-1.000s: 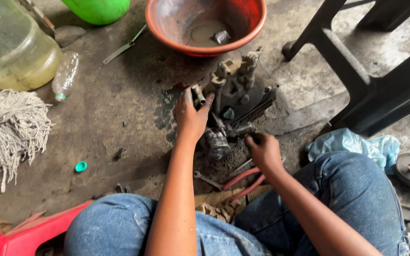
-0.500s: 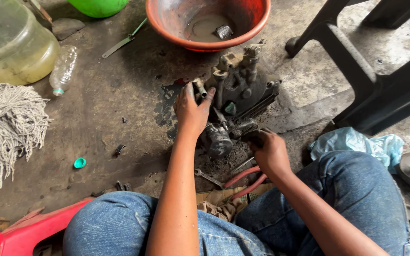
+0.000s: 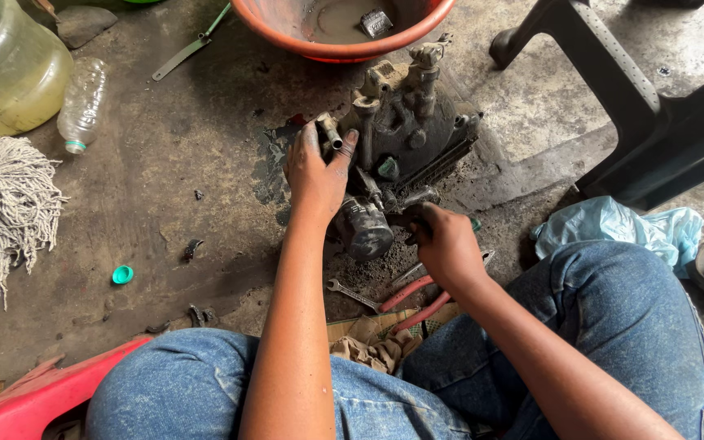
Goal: The person scrubs a dirty mechanical component, likely an engine cylinder head, using a wire brush. They rotate the part to access different surfaces and continue scrubbing to remove grime and residue.
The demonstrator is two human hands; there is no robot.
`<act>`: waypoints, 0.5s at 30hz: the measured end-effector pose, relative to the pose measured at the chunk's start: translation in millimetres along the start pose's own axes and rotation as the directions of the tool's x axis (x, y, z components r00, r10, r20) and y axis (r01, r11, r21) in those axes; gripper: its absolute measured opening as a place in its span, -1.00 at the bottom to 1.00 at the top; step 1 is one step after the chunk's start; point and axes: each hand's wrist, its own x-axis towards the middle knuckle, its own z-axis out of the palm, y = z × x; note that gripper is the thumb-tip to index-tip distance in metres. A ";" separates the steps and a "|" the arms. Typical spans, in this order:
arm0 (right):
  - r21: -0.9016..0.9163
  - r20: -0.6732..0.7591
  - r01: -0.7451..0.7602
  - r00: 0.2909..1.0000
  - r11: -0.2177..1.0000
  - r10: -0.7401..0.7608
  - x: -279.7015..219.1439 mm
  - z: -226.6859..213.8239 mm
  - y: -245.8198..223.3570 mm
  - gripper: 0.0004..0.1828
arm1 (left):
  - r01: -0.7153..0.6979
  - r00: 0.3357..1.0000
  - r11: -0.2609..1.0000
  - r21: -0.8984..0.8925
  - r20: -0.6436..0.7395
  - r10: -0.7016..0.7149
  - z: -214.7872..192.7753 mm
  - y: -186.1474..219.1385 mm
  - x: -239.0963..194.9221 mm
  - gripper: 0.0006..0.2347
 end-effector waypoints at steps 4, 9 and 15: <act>-0.047 0.029 -0.055 0.998 0.997 0.056 -0.9 13.5 7.8 -0.88 | 0.039 0.999 0.999 0.003 0.011 -0.039 4.7 -2.1 1.4 -0.22; -0.185 0.054 0.141 0.990 0.973 -0.133 5.5 17.8 25.3 -0.84 | 0.025 1.000 1.000 -0.008 -0.007 -0.025 5.1 -3.9 1.5 -0.20; -0.045 0.013 -0.107 0.994 0.993 0.107 21.0 -16.3 19.5 -0.74 | 0.021 1.000 1.000 0.000 0.004 -0.021 6.1 -3.5 0.5 -0.18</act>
